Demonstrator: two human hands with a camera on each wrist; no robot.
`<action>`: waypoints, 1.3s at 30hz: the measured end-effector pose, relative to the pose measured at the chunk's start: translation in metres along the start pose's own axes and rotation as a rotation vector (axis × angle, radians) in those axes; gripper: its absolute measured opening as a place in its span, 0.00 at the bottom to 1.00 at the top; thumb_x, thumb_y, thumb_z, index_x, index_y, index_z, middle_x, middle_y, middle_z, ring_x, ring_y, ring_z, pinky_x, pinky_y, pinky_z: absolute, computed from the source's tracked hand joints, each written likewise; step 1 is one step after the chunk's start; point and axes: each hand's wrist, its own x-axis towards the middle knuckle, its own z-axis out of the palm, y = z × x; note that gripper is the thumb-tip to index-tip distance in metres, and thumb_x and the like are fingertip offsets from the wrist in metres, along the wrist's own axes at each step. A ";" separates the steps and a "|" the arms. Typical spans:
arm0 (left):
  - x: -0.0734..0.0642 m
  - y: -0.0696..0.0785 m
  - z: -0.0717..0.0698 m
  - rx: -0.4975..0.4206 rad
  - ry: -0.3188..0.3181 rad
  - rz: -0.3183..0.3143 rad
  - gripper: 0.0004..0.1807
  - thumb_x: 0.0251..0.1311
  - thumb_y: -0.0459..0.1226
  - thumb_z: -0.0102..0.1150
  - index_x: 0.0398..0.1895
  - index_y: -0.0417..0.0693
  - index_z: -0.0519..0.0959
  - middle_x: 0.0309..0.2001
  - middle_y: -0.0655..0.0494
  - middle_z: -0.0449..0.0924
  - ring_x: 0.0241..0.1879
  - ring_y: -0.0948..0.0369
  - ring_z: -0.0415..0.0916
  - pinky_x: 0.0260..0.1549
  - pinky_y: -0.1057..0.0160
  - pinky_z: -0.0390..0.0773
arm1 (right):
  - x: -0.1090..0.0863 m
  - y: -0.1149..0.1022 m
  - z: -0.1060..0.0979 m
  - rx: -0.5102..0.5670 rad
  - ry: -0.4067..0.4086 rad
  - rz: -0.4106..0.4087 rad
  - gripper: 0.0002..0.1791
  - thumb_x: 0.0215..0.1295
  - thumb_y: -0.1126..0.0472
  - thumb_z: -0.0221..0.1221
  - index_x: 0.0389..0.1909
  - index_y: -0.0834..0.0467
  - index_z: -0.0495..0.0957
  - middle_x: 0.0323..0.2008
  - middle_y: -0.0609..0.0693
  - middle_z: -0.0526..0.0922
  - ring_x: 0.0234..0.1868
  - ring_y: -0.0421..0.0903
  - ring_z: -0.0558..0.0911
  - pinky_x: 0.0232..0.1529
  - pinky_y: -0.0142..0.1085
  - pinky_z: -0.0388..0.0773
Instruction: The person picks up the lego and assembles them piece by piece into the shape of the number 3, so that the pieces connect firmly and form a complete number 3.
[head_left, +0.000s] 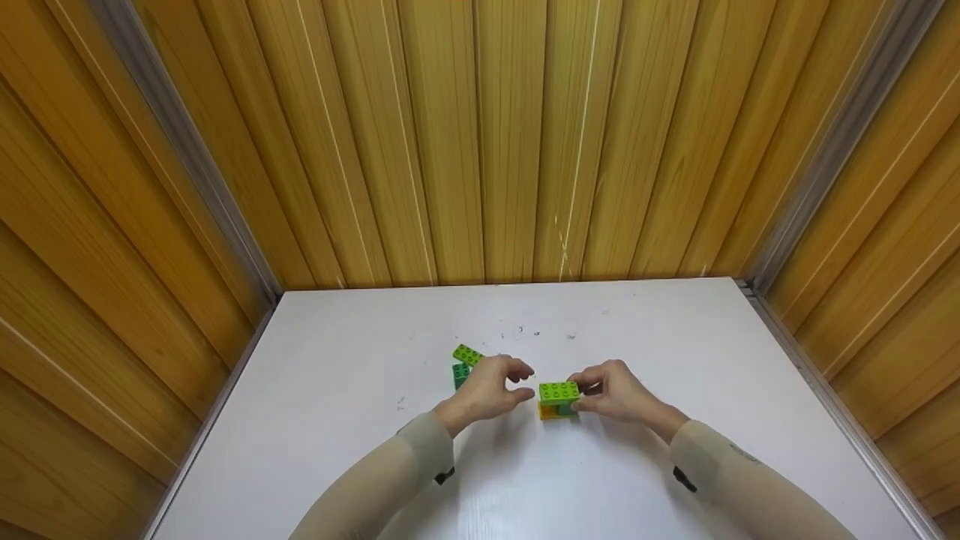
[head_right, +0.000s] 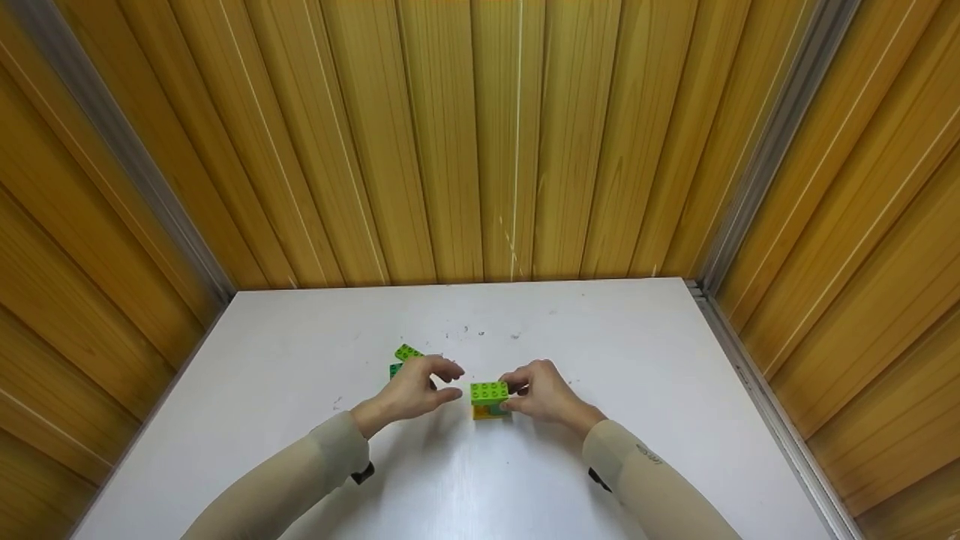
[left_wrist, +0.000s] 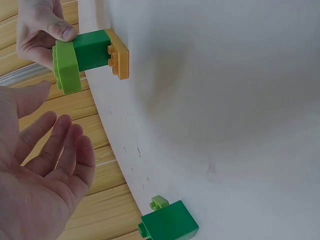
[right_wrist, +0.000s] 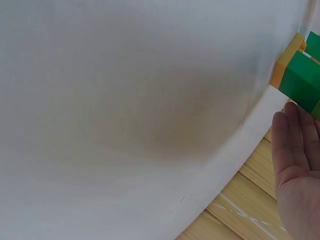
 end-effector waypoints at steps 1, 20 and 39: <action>-0.001 -0.002 -0.002 -0.002 0.003 -0.001 0.18 0.76 0.42 0.72 0.65 0.50 0.89 0.62 0.49 0.91 0.60 0.57 0.84 0.64 0.51 0.86 | 0.000 0.000 0.000 -0.001 0.003 0.009 0.19 0.64 0.65 0.79 0.57 0.59 0.93 0.56 0.58 0.95 0.55 0.55 0.94 0.60 0.51 0.92; -0.015 -0.029 -0.029 0.010 0.116 0.009 0.19 0.73 0.40 0.73 0.63 0.44 0.88 0.61 0.46 0.91 0.63 0.48 0.86 0.65 0.44 0.86 | -0.001 -0.002 0.000 -0.024 0.017 0.024 0.21 0.64 0.65 0.79 0.57 0.61 0.92 0.56 0.60 0.95 0.55 0.54 0.93 0.59 0.46 0.92; -0.024 -0.077 -0.043 -0.011 0.222 -0.043 0.25 0.66 0.36 0.79 0.65 0.40 0.88 0.65 0.43 0.89 0.72 0.40 0.80 0.78 0.32 0.73 | 0.000 -0.003 0.002 0.001 0.013 -0.009 0.22 0.63 0.66 0.80 0.58 0.65 0.91 0.56 0.63 0.94 0.52 0.48 0.92 0.55 0.38 0.93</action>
